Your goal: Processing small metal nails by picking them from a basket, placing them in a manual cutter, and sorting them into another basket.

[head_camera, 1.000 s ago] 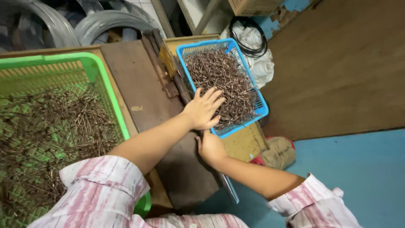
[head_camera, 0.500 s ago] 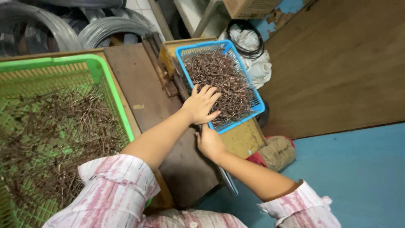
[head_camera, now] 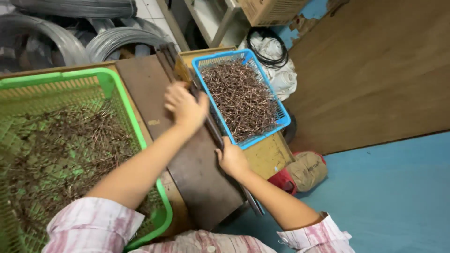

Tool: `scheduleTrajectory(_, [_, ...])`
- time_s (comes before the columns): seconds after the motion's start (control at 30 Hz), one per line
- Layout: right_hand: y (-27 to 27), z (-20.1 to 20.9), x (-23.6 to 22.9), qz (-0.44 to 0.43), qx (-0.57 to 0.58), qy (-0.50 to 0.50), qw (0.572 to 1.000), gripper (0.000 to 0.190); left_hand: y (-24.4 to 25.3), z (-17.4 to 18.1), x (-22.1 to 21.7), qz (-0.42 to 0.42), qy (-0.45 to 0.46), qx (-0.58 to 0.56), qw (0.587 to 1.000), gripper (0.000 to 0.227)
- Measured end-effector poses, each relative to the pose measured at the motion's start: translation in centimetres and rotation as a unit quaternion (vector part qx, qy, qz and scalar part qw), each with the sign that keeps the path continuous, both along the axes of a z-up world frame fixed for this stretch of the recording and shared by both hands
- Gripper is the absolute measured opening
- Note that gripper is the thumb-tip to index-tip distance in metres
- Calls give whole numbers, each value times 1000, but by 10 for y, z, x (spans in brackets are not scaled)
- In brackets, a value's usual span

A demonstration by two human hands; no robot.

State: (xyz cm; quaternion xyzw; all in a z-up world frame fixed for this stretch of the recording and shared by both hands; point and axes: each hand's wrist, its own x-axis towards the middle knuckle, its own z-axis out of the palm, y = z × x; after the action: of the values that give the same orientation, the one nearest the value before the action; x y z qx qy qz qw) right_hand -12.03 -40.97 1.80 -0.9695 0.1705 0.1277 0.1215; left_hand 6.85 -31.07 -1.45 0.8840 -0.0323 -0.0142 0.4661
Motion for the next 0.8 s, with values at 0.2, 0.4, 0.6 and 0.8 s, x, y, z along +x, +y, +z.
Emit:
scheduleTrajectory(0.2, [-15,-29,-1,6,-1,-8,1000,45,68,-102,154,-25,-34,-41,998,39])
scheduleTrajectory(0.4, [-11,-20,-4,-1,5,-10,1000,43,56,-123,158,-176,142,-167,960,20])
scheduleTrajectory(0.6, [-7,-14,-3,-15,13,3,1000,40,76,-60,156,-189,84,75,976,22])
scheduleTrajectory(0.8, [-8,-19,-2,-10,1,9,1000,38,71,4,123,-171,18,264,949,13])
